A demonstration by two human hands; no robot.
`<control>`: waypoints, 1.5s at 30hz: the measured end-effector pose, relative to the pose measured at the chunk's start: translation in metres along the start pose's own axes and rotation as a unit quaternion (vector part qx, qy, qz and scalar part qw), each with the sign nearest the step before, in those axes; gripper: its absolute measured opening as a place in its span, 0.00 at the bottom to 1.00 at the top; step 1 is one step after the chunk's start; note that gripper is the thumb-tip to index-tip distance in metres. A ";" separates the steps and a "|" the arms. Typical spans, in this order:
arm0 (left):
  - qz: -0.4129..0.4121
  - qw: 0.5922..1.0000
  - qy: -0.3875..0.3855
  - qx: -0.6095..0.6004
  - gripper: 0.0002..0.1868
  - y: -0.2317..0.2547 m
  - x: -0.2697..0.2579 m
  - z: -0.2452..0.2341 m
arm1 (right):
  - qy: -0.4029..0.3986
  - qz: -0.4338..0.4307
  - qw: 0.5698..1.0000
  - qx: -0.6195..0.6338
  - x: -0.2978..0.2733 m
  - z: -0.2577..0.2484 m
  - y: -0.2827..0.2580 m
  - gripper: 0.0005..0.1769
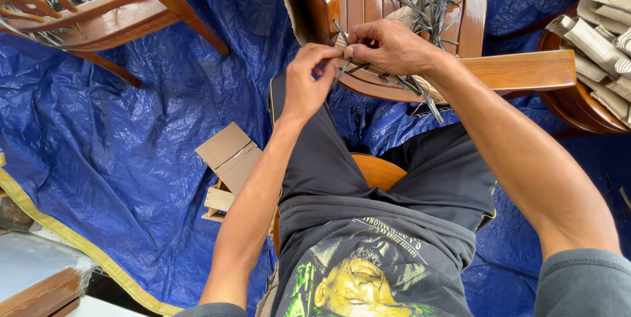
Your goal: Wrapping furniture components with protective cardboard and securing them with plastic ties.
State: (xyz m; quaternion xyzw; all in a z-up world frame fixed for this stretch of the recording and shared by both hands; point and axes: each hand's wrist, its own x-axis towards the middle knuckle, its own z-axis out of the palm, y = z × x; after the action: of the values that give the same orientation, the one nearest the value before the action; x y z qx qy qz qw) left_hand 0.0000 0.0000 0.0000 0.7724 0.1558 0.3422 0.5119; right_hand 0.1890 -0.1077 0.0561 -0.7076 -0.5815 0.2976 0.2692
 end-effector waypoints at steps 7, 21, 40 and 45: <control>-0.026 0.998 -0.003 0.053 0.07 -0.002 0.004 0.013 | -0.030 0.033 0.998 0.040 -0.004 -0.004 -0.008 0.14; -0.036 0.999 -0.010 0.020 0.04 0.003 0.007 0.012 | 0.153 -0.184 0.927 -0.288 -0.023 0.037 0.015 0.12; 0.038 0.987 -0.144 0.055 0.04 -0.010 0.021 -0.009 | 0.187 -0.247 0.924 -0.226 -0.028 0.026 0.001 0.12; 0.085 0.975 -0.111 0.173 0.03 -0.001 0.005 -0.012 | 0.177 -0.223 0.927 -0.244 -0.031 0.015 -0.008 0.09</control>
State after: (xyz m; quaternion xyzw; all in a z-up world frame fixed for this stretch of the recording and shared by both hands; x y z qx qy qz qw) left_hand -0.0044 0.0120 0.0036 0.8931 0.0883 0.2643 0.3532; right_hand 0.1687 -0.1359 0.0551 -0.6444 -0.7221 -0.0520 0.2462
